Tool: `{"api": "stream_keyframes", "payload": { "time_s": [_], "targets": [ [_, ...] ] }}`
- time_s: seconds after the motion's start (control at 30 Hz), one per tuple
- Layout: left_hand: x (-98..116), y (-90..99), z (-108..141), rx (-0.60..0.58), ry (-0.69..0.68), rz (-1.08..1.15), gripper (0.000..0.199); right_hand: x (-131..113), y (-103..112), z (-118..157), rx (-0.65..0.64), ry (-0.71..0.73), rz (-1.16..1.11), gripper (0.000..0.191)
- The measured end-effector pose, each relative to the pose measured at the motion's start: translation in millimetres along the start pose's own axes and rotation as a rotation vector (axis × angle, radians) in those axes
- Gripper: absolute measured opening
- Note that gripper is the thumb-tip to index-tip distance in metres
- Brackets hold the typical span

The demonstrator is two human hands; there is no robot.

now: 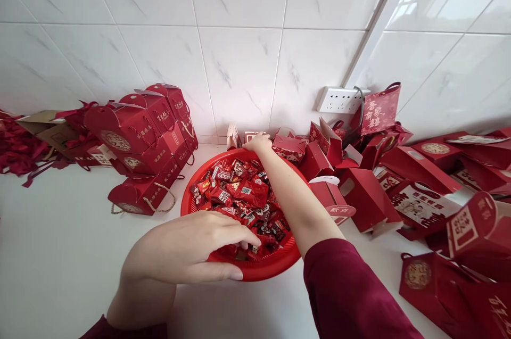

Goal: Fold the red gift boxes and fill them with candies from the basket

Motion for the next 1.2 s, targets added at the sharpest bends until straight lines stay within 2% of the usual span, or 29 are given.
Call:
{"api": "stream_keyframes", "payload": {
  "time_s": [0.03, 0.13, 0.2, 0.37, 0.5, 0.6, 0.67, 0.77, 0.9, 0.97, 1.03, 1.1, 1.13, 1.2],
  "targets": [
    [1, -0.8, -1, -0.006, -0.005, 0.001, 0.040, -1, 1, 1, 0.005, 0.015, -0.012, 0.054],
    [3, -3.5, -1, -0.033, 0.008, -0.013, 0.040, -5, 7, 5, 0.074, 0.064, -0.062, 0.096],
    [5, -6.8, 0, -0.064, 0.027, -0.034, 0.040, -6, 10, 8, 0.128, 0.076, -0.100, 0.110],
    [11, -25.0, -3, -0.156, 0.031, -0.101, 0.039, -3, 23, 14, 0.205, 0.095, -0.208, 0.109],
    [7, -46.6, -13, -0.169, 0.034, -0.222, 0.040, -6, 59, 17, 0.337, 0.208, -0.327, 0.106],
    [3, -66.7, -22, -0.178, 0.035, -0.318, 0.049, -6, 89, 19, 0.383, 0.228, -0.664, 0.108],
    [2, -78.3, -27, -0.176, 0.039, -0.380, 0.042, -2, 98, 20, 0.298, 0.159, -0.929, 0.103],
    [2, -90.8, -32, -0.202, 0.079, -0.435, 0.031, 3, 103, 31, 0.079, 0.063, -1.104, 0.082],
    [1, -94.6, -38, -0.207, 0.072, -0.444, 0.027, 10, 100, 81, -0.456, -0.073, -1.471, 0.069],
    [0, -92.0, -44, -0.161, 0.044, -0.449, 0.025, 18, 110, 111, -0.582, -0.051, -1.591, 0.061],
    [2, -87.0, -50, -0.090, 0.008, -0.459, 0.029, 32, 121, 134, -0.564, -0.030, -1.660, 0.051],
    [11, -78.2, -53, 0.011, -0.078, -0.459, 0.026, 50, 132, 151, -0.456, -0.015, -1.707, 0.045],
    [19, -70.5, -51, 0.092, -0.149, -0.448, 0.020, 59, 137, 159, -0.398, -0.002, -1.717, 0.044],
    [43, -45.5, -41, 0.337, -0.323, -0.413, 0.011, 70, 143, 173, -0.356, 0.036, -1.703, 0.043]
  ]
}}
Point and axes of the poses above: each hand's wrist, its own z-axis away from the middle knuckle, its own y-axis out of the back of the hand, x = y × z, the point moved 8 cm from there along -z, towards the middle knuckle, and after that the axes turned 11 degrees about x, right-handed, at the moved point
